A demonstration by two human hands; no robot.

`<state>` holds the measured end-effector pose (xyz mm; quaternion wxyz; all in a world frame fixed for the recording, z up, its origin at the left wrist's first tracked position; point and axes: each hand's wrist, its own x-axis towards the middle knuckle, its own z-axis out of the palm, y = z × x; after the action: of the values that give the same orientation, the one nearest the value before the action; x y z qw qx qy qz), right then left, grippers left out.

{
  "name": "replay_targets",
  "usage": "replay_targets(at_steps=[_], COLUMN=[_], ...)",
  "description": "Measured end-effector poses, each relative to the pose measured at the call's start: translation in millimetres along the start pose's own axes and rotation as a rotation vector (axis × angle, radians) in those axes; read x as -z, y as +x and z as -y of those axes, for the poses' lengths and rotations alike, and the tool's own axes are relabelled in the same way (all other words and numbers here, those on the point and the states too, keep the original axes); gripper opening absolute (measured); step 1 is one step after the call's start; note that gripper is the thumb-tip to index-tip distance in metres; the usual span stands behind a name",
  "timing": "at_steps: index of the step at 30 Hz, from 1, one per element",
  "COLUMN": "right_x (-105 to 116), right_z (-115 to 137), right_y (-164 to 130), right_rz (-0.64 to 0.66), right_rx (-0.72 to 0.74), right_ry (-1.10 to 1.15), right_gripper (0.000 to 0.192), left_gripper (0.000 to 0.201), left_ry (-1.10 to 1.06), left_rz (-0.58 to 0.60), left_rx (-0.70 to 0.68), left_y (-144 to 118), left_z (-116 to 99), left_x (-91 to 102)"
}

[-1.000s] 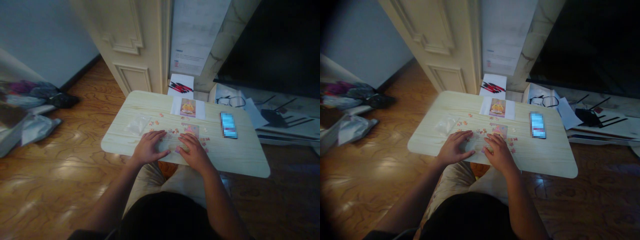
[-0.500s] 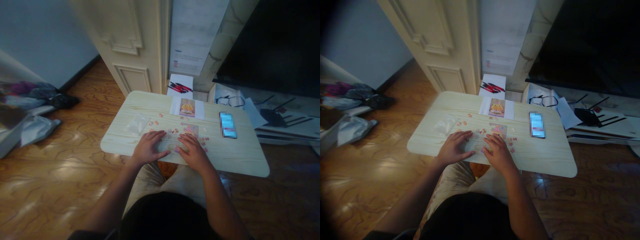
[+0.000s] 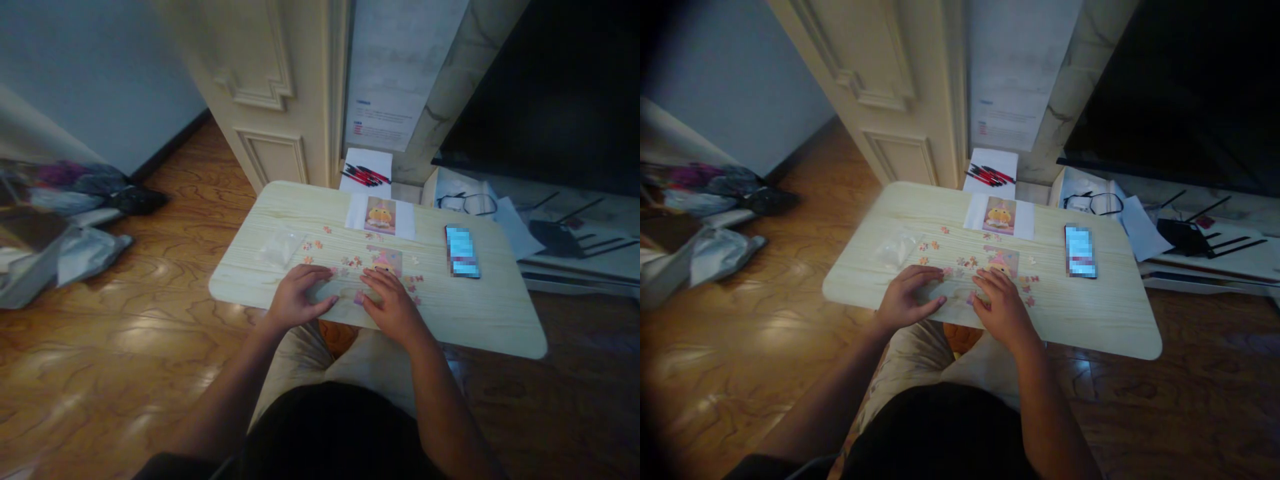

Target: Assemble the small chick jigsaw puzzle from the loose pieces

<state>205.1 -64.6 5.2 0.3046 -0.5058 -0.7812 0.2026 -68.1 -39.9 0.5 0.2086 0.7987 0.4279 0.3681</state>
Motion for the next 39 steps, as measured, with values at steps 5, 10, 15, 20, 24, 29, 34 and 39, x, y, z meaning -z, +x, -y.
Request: replay_targets(at_steps=[5,10,15,20,24,29,34,39], right_x=[6,16,26,32,26,8,-17,-38], right_z=[-1,-7,-14,-19,-15,4,17,22], right_y=[0,-3,-6,-8,-3,25,67,90], right_rz=[-0.021,-0.029,-0.058,-0.076,-0.065,-0.038,0.028,0.058], right_rx=[0.000,-0.012,-0.008,-0.004,0.001,-0.045,-0.129,-0.207], right_ry=[0.008,-0.016,-0.036,-0.060,-0.055,-0.147,-0.281,-0.367], right_gripper=[0.044,0.044,0.043,0.042,0.039,0.031,0.027,0.018], left_gripper=[0.062,0.081,0.090,0.095,0.077,0.058,0.058,0.058], left_ry=[-0.043,-0.073,-0.063,-0.002,0.062,0.088,0.068,0.079], left_rz=[-0.070,-0.043,-0.076,-0.088,-0.059,0.026,0.039,0.059], left_rx=[0.144,0.165,0.173,0.198,0.212,0.153,0.120,0.113], left_y=[0,3,2,-6,-9,-1,5,-1], left_z=[2,1,3,13,19,13,3,6], left_x=[4.1,5.7,23.8,46.6,47.3,29.6,17.3,16.4])
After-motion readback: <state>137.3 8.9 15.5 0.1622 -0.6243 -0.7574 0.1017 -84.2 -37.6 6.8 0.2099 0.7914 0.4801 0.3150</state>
